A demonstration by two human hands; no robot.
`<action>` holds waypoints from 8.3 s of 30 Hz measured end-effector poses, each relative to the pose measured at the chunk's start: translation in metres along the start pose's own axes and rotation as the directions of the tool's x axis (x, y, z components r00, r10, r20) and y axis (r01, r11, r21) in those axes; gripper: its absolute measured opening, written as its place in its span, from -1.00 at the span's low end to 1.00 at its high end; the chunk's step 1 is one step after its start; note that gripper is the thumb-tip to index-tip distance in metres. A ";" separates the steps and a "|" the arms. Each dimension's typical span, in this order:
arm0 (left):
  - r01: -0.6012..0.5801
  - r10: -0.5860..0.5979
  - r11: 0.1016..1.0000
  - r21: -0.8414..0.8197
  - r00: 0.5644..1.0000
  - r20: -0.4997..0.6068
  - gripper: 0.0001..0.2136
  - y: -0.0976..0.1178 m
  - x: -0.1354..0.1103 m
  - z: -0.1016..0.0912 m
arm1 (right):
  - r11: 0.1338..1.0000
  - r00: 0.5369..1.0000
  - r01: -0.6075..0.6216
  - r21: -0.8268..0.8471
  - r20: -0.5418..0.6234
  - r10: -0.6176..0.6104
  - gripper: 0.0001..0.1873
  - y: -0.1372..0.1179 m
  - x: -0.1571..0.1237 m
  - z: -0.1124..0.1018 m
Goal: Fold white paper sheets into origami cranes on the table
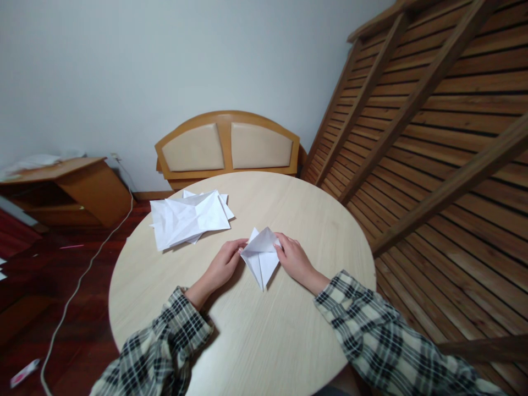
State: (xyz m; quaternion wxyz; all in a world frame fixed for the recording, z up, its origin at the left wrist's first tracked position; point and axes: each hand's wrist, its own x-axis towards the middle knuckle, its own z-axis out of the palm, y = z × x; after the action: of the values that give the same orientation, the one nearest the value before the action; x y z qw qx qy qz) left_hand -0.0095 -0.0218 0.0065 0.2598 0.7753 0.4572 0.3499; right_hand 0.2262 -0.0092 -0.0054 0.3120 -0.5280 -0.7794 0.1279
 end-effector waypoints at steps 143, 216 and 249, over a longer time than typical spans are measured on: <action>-0.033 0.027 0.960 0.277 0.999 0.024 -0.78 0.008 0.004 0.007 | 0.978 0.992 0.116 0.174 -0.063 -0.106 -0.87 -0.008 0.001 -0.003; 0.014 -0.010 0.973 0.229 1.000 -0.019 -0.85 0.006 0.004 0.008 | 0.985 0.994 0.098 0.144 0.031 -0.103 -0.90 0.000 0.002 0.005; 0.032 -0.028 0.994 0.102 0.999 -0.040 -0.72 0.004 0.001 0.012 | 0.992 0.998 0.043 0.123 0.036 -0.048 -0.83 -0.008 0.001 0.000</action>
State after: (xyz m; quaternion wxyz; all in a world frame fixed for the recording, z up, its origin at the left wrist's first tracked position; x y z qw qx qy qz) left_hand 0.0024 -0.0238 0.0021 0.2160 0.7737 0.4913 0.3367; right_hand 0.2201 -0.0119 -0.0008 0.3314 -0.4875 -0.7879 0.1782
